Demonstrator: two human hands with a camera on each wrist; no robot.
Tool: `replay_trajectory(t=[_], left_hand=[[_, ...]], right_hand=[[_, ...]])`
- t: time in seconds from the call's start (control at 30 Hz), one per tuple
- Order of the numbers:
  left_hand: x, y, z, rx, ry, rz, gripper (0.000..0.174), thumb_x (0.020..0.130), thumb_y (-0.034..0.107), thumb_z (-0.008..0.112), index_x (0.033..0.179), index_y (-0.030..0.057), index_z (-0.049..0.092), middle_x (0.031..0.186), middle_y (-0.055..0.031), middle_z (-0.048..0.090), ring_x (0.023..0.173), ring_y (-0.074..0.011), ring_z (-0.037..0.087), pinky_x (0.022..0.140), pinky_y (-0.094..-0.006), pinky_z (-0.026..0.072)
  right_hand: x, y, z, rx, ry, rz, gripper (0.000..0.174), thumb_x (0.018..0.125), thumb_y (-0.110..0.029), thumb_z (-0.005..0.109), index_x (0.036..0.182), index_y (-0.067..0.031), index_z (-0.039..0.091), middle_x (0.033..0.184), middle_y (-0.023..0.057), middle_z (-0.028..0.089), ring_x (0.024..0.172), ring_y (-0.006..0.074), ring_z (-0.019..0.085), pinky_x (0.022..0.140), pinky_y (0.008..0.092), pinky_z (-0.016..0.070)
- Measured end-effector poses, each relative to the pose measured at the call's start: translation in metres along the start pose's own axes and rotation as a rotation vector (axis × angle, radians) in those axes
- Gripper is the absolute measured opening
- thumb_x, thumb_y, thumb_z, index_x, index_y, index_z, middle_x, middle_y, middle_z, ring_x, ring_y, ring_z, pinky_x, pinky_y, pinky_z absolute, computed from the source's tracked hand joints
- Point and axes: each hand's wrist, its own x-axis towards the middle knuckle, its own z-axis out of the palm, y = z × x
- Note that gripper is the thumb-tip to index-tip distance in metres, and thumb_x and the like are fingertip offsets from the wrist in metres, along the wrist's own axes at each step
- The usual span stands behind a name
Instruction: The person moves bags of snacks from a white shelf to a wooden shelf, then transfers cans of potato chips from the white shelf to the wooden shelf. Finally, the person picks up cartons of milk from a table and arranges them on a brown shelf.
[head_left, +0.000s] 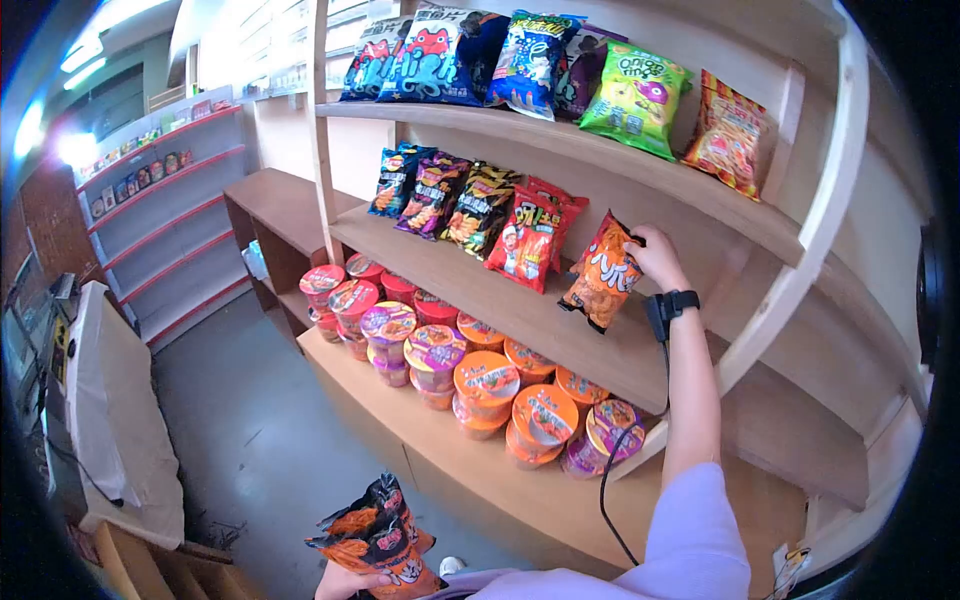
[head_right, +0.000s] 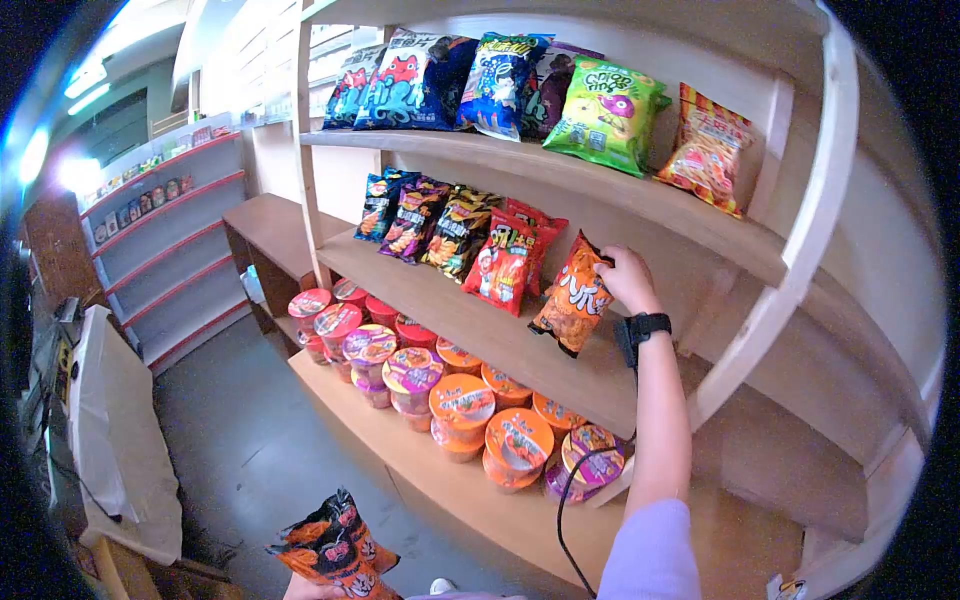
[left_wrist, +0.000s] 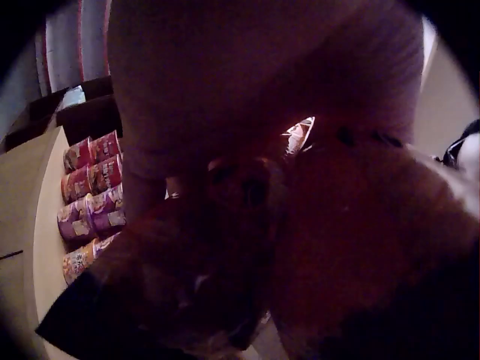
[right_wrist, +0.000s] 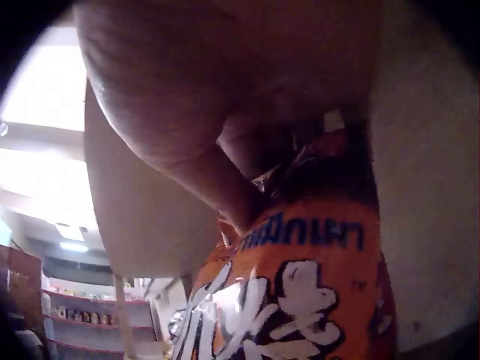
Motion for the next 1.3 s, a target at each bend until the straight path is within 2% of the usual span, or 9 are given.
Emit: replay_trajectory(t=[0.3, 0.37, 0.4, 0.43, 0.6, 0.67, 1.03, 1.17, 1.3], left_hand=[[0.130, 0.043, -0.096, 0.032, -0.186, -0.087, 0.070, 0.068, 0.008, 0.083, 0.128, -0.0010, 0.048, 0.122, -0.0105, 0.059, 0.112, -0.0175, 0.054, 0.098, -0.0336, 0.0431], [0.155, 0.056, -0.119, 0.053, -0.244, -0.122, 0.070, 0.068, 0.008, 0.083, 0.128, -0.0011, 0.049, 0.122, -0.0105, 0.059, 0.112, -0.0174, 0.054, 0.098, -0.0336, 0.0433], [0.173, 0.065, -0.129, 0.066, -0.280, -0.128, 0.069, 0.068, 0.008, 0.083, 0.128, -0.0011, 0.049, 0.122, -0.0105, 0.059, 0.112, -0.0174, 0.054, 0.098, -0.0336, 0.0433], [0.192, 0.073, -0.137, 0.075, -0.317, -0.129, 0.069, 0.068, 0.008, 0.083, 0.128, -0.0011, 0.049, 0.122, -0.0105, 0.059, 0.112, -0.0174, 0.054, 0.098, -0.0336, 0.0434], [0.257, 0.101, -0.163, 0.114, -0.468, -0.191, 0.068, 0.068, 0.008, 0.083, 0.127, -0.0012, 0.050, 0.121, -0.0106, 0.060, 0.111, -0.0172, 0.055, 0.097, -0.0335, 0.0437], [0.275, 0.108, -0.170, 0.136, -0.526, -0.227, 0.068, 0.068, 0.008, 0.083, 0.127, -0.0012, 0.050, 0.121, -0.0106, 0.060, 0.111, -0.0172, 0.055, 0.097, -0.0334, 0.0439], [0.306, 0.131, -0.146, 0.204, -0.711, -0.313, 0.066, 0.068, 0.007, 0.083, 0.125, -0.0013, 0.052, 0.119, -0.0107, 0.061, 0.110, -0.0168, 0.056, 0.096, -0.0332, 0.0446], [0.307, 0.157, -0.105, 0.012, -0.577, -0.205, 0.070, 0.064, 0.009, 0.086, 0.125, -0.0010, 0.052, 0.119, -0.0094, 0.060, 0.108, -0.0163, 0.056, 0.095, -0.0330, 0.0455], [0.351, 0.143, -0.109, 0.194, -0.550, -0.043, 0.076, 0.056, 0.010, 0.090, 0.121, 0.0018, 0.052, 0.124, -0.0070, 0.054, 0.114, -0.0173, 0.051, 0.098, -0.0348, 0.0428]], right_hand=[[0.082, 0.052, 0.072, 0.017, -0.276, 0.268, 0.031, 0.077, -0.022, 0.066, 0.101, -0.0023, 0.067, 0.100, 0.0194, 0.065, 0.098, 0.0342, 0.062, 0.088, 0.0409, 0.0474], [0.087, 0.056, 0.085, -0.363, -0.232, 0.049, 0.034, 0.077, -0.023, 0.067, 0.107, -0.0058, 0.066, 0.106, 0.0184, 0.062, 0.107, 0.0340, 0.057, 0.093, 0.0409, 0.0451], [0.082, 0.083, 0.109, -0.450, -0.041, -0.182, 0.030, 0.080, -0.024, 0.066, 0.104, -0.0059, 0.062, 0.098, 0.0153, 0.059, 0.101, 0.0341, 0.056, 0.088, 0.0439, 0.0439], [0.081, 0.082, 0.106, -0.478, -0.031, -0.162, 0.030, 0.080, -0.024, 0.066, 0.104, -0.0059, 0.062, 0.098, 0.0153, 0.059, 0.101, 0.0341, 0.056, 0.088, 0.0439, 0.0439], [0.073, 0.048, 0.102, -0.369, -0.148, 0.022, 0.041, 0.081, -0.028, 0.066, 0.117, -0.0107, 0.057, 0.128, 0.0138, 0.051, 0.124, 0.0363, 0.042, 0.107, 0.0526, 0.0250], [0.069, 0.053, 0.102, -0.342, -0.135, 0.045, 0.041, 0.082, -0.029, 0.065, 0.118, -0.0114, 0.056, 0.128, 0.0136, 0.051, 0.125, 0.0355, 0.041, 0.107, 0.0518, 0.0243], [0.047, 0.049, 0.095, -0.367, 0.092, 0.109, 0.020, 0.081, -0.022, 0.066, 0.099, -0.0138, 0.060, 0.112, 0.0081, 0.055, 0.114, 0.0308, 0.047, 0.097, 0.0444, 0.0318], [0.044, 0.040, 0.082, -0.315, 0.106, 0.078, 0.015, 0.079, -0.019, 0.066, 0.093, -0.0137, 0.063, 0.103, 0.0079, 0.059, 0.109, 0.0290, 0.050, 0.096, 0.0459, 0.0324], [0.055, 0.031, 0.072, -0.337, 0.053, 0.128, 0.016, 0.079, -0.020, 0.065, 0.093, -0.0140, 0.064, 0.101, 0.0095, 0.062, 0.106, 0.0294, 0.053, 0.094, 0.0454, 0.0334]])
